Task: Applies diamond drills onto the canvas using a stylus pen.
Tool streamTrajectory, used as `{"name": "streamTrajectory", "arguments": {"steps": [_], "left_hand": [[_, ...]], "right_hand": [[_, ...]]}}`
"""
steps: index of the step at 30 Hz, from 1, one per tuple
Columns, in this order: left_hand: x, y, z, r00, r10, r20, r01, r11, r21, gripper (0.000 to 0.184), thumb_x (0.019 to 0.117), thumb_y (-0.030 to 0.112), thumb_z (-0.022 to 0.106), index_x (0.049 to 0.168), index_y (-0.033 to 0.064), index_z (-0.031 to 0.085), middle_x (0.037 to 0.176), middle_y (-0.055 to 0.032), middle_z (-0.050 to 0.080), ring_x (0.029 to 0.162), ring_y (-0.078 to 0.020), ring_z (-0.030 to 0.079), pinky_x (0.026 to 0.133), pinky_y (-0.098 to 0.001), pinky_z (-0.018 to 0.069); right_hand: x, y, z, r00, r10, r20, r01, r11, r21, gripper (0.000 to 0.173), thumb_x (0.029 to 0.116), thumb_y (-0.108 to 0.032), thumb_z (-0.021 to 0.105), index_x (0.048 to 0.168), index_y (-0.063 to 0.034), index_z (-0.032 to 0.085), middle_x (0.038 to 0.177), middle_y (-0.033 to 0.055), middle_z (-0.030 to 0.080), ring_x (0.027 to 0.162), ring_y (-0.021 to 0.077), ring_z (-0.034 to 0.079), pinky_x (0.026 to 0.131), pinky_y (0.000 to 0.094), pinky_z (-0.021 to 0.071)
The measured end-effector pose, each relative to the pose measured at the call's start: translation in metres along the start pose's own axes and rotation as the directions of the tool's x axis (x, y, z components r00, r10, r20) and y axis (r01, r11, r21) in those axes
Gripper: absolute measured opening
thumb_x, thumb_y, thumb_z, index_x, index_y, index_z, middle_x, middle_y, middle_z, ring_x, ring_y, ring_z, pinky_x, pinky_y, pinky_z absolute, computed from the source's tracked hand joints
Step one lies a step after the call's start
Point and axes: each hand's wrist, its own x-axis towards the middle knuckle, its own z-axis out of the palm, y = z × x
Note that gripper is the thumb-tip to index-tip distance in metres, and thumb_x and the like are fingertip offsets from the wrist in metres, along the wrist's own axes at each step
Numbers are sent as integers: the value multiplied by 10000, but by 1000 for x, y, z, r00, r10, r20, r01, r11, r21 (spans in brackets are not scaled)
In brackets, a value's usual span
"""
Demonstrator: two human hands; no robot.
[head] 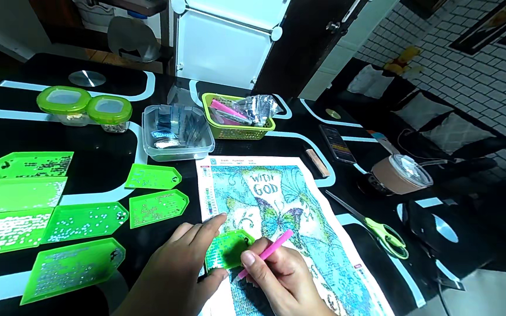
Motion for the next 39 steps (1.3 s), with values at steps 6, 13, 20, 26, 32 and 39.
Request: {"name": "streamTrajectory", "arguments": {"steps": [6, 13, 20, 26, 32, 39], "left_hand": [[1, 1, 0, 1000, 5, -5, -5, 1000, 7, 648, 800, 391, 692, 1387, 129, 608, 1107, 47, 756, 972, -195, 702, 781, -324, 582], [1, 0, 1, 1000, 2, -20, -2, 1000, 2, 637, 787, 362, 690, 1377, 133, 617, 1112, 47, 758, 981, -196, 709, 771, -334, 592], [1, 0, 0, 1000, 12, -21, -11, 1000, 9, 664, 754, 347, 706, 1375, 131, 615, 1105, 59, 755, 969, -191, 703, 772, -321, 587], [1, -1, 1, 999, 18, -37, -18, 1000, 1, 653, 763, 360, 697, 1369, 131, 617, 1089, 62, 757, 949, -175, 700, 766, -313, 580], [0, -2, 1, 1000, 13, -25, -13, 1000, -5, 647, 789, 394, 698, 1378, 143, 611, 1097, 66, 754, 949, -168, 695, 781, -311, 576], [1, 1, -2, 1000, 2, -10, -2, 1000, -1, 663, 774, 377, 719, 1380, 128, 617, 1119, 15, 748, 937, -189, 696, 763, -322, 578]], "right_hand": [[-1, -2, 2, 999, -34, 0, 34, 995, -95, 277, 1088, -199, 521, 929, 3, 623, 740, 57, 616, 652, 28, 591, 608, 163, 502], [-1, -10, 5, 986, -161, 48, 168, 931, -323, 272, 1079, -195, 521, 908, -14, 632, 791, 89, 647, 727, 102, 635, 688, 194, 535], [4, -13, 8, 968, -223, 112, 250, 867, -432, 276, 1071, -199, 509, 872, -46, 625, 735, 69, 601, 698, 140, 608, 647, 217, 510], [2, -15, 8, 969, -213, 128, 248, 864, -438, 288, 1077, -215, 506, 871, -50, 622, 729, 68, 587, 698, 150, 602, 642, 227, 506], [20, -20, -11, 998, -22, 59, 32, 985, -170, 308, 1092, -237, 515, 952, -13, 674, 804, 44, 686, 731, 39, 646, 674, 208, 549], [41, -10, 1, 999, 9, 34, 1, 958, -286, 333, 1090, -276, 507, 937, -62, 711, 815, 0, 696, 772, 59, 660, 736, 273, 555]]}}
